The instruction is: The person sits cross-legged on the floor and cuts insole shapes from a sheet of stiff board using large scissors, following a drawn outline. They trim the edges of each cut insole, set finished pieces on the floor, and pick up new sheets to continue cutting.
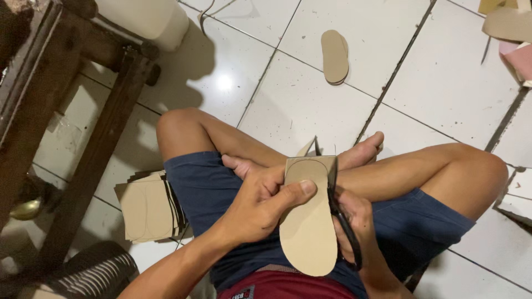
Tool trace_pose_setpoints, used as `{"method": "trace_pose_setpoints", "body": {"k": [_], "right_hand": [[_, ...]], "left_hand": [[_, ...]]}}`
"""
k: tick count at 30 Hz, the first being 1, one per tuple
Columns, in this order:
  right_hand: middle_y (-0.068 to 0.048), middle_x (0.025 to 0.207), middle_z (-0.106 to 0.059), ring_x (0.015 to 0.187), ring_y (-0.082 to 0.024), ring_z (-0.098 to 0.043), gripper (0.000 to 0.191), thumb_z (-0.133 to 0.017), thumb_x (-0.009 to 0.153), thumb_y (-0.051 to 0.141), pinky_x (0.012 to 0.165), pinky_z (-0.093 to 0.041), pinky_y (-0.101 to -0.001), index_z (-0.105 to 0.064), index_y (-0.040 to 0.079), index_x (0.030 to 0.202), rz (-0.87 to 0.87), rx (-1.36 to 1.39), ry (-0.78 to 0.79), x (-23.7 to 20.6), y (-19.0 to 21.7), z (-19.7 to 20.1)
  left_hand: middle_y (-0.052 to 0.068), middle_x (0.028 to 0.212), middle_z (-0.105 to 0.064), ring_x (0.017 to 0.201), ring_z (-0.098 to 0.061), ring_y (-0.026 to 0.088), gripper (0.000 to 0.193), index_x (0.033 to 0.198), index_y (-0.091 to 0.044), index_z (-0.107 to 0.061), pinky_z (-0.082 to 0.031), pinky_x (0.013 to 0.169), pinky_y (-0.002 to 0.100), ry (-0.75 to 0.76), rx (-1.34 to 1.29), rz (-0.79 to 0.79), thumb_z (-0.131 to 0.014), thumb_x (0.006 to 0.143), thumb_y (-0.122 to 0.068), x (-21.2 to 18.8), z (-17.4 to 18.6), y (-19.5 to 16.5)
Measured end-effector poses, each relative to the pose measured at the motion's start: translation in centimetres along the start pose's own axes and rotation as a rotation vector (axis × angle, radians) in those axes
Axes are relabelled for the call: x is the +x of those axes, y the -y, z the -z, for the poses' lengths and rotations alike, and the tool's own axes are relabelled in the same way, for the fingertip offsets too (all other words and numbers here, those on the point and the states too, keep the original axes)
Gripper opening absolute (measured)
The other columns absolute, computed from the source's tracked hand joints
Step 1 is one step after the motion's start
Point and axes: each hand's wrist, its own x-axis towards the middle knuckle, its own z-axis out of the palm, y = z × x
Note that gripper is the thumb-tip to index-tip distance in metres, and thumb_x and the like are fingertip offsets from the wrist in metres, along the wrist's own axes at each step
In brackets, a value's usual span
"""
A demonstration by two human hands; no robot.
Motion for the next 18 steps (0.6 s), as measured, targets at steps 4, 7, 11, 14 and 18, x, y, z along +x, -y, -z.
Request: {"method": "trace_pose_setpoints", "body": {"k": [4, 7, 11, 14, 18], "right_hand": [[-0.009, 0.072, -0.07, 0.06, -0.01, -0.061, 0.041, -0.07, 0.081, 0.023, 0.053, -0.05, -0.0256, -0.072, -0.003, 0.112, -0.081, -0.143, -0.073, 0.4, 1.1, -0.1], [-0.008, 0.081, -0.076, 0.07, -0.011, -0.068, 0.032, -0.071, 0.086, 0.022, 0.065, -0.054, -0.0254, -0.076, -0.003, 0.105, -0.083, -0.099, 0.044, 0.2, 2.4, 0.1], [-0.008, 0.099, -0.073, 0.088, -0.013, -0.066, 0.039, -0.073, 0.084, 0.017, 0.079, -0.053, -0.0268, -0.069, -0.006, 0.115, -0.151, 0.179, 0.08, 0.7, 3.5, -0.5], [-0.006, 0.109, -0.072, 0.101, -0.012, -0.067, 0.047, -0.071, 0.082, 0.017, 0.09, -0.053, -0.0259, -0.062, -0.003, 0.124, -0.108, 0.219, 0.111, 1.0, 3.6, -0.7], [-0.007, 0.094, -0.07, 0.086, -0.011, -0.064, 0.036, -0.078, 0.081, 0.012, 0.079, -0.052, -0.026, -0.07, -0.007, 0.111, -0.213, 0.196, 0.097, 0.6, 3.0, -0.6]], "left_hand": [[0.002, 0.095, -0.07, 0.084, -0.062, 0.006, 0.029, 0.118, 0.006, -0.068, -0.05, 0.073, 0.021, 0.05, -0.02, -0.004, -0.06, 0.105, -0.019, 0.4, 0.6, -0.2], [0.002, 0.091, -0.071, 0.08, -0.063, 0.007, 0.029, 0.115, 0.005, -0.069, -0.051, 0.07, 0.022, 0.049, 0.005, 0.056, -0.059, 0.102, -0.019, 0.5, 1.2, -1.1], [0.001, 0.088, -0.07, 0.08, -0.061, 0.005, 0.028, 0.114, 0.004, -0.069, -0.05, 0.069, 0.022, 0.113, 0.103, 0.054, -0.059, 0.101, -0.018, 0.5, 1.5, -2.3], [0.001, 0.08, -0.066, 0.072, -0.056, 0.006, 0.026, 0.107, 0.005, -0.071, -0.047, 0.063, 0.023, 0.13, 0.242, 0.098, -0.06, 0.101, -0.018, 0.6, 1.9, -2.6], [0.0, 0.086, -0.066, 0.077, -0.057, 0.004, 0.024, 0.107, 0.005, -0.07, -0.047, 0.066, 0.024, 0.224, 0.105, 0.086, -0.061, 0.1, -0.015, 0.6, 3.3, -2.6]]}}
